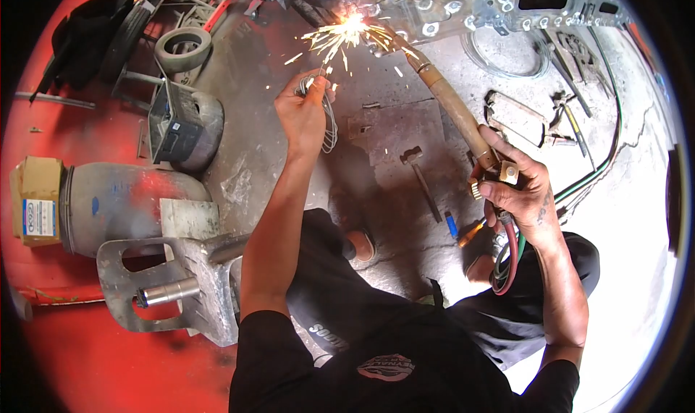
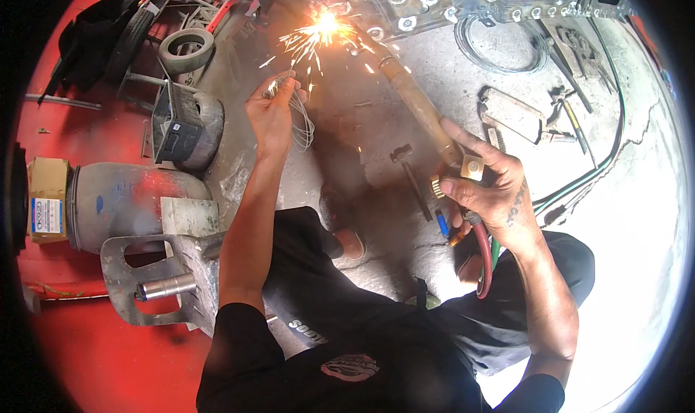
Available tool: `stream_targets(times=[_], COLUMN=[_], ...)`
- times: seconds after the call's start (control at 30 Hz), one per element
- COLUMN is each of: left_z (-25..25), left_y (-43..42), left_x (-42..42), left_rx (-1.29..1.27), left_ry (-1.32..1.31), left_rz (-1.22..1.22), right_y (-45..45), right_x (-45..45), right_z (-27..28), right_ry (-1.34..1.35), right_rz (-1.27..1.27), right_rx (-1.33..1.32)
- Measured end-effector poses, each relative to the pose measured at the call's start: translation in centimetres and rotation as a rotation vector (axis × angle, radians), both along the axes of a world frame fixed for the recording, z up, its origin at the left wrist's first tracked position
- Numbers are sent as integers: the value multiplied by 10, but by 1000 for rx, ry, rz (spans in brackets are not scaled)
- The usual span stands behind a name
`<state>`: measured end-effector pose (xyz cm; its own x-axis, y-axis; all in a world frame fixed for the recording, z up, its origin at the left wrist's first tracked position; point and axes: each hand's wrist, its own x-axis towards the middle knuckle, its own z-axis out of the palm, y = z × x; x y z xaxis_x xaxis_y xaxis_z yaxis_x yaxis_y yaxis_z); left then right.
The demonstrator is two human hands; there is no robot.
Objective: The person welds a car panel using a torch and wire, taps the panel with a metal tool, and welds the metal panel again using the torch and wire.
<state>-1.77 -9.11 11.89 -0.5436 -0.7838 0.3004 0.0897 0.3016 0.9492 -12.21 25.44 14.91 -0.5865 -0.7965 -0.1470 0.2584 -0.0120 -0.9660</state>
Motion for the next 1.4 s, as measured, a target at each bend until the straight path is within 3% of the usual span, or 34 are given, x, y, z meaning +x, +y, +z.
stream_targets(times=[1.4], left_z=[2], left_y=[3], left_x=[-2], left_rx=[28], left_ry=[2], left_rz=[2], right_y=[-1], right_x=[2], right_z=[0], right_ry=[17], right_rz=[7], right_rx=[5])
